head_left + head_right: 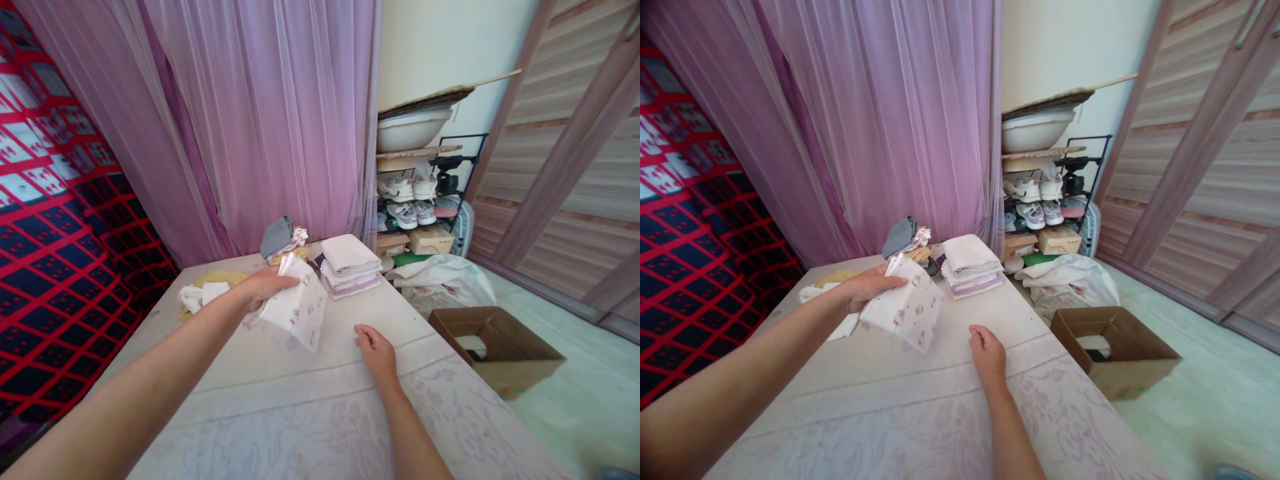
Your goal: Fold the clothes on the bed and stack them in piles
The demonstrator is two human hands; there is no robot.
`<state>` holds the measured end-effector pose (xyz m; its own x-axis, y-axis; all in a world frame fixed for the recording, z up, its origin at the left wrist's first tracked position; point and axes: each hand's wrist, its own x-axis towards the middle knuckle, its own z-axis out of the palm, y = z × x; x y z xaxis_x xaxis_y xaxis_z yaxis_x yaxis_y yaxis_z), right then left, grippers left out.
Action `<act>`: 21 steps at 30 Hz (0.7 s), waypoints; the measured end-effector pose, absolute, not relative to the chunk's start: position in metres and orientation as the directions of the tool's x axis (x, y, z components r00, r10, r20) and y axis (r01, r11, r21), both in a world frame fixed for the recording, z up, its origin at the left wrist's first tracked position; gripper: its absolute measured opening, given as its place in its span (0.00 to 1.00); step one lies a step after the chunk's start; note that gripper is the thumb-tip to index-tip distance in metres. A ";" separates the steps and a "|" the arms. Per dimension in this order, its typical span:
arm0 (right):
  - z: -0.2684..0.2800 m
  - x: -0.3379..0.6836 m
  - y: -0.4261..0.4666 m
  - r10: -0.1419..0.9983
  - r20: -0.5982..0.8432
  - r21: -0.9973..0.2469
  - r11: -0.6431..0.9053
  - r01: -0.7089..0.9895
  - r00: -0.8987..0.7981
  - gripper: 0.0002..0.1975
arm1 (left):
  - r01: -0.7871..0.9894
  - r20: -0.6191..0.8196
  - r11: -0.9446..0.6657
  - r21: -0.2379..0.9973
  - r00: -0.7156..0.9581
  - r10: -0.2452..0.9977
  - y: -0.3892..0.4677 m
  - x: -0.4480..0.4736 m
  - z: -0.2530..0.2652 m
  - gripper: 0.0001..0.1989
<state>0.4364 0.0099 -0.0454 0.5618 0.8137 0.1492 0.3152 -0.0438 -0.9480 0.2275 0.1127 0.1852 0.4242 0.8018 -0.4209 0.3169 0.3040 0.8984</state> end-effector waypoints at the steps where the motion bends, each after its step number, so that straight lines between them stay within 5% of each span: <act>1: -0.046 0.436 0.010 0.821 0.163 -0.936 -0.047 0.348 0.547 0.21 | 0.305 -0.402 0.287 0.908 0.441 0.803 0.120 0.239 0.197 0.20; 6: -0.045 0.432 0.009 0.837 0.188 -0.901 -0.061 0.429 0.514 0.20 | -0.010 -0.205 0.247 0.969 0.529 0.823 0.168 0.307 0.231 0.16; 10: -0.041 0.430 0.009 0.830 0.226 -0.863 -0.071 0.500 0.509 0.18 | -0.242 -0.164 0.253 0.937 0.333 0.928 0.199 0.368 0.199 0.15; 16: -0.040 0.429 0.011 0.816 0.272 -0.834 -0.063 0.547 0.510 0.18 | -0.111 -0.306 0.347 0.931 0.279 0.910 0.223 0.396 0.120 0.18; 21: -0.039 0.425 0.012 0.818 0.276 -0.794 -0.102 0.599 0.505 0.17 | 0.022 -0.329 0.340 0.940 0.320 0.888 0.244 0.386 0.120 0.12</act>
<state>0.4254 0.0122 -0.0394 0.5047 0.8182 0.2755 0.5990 -0.1020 -0.7942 0.3859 0.2442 0.1201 0.3197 0.8884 -0.3294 0.0222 0.3405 0.9400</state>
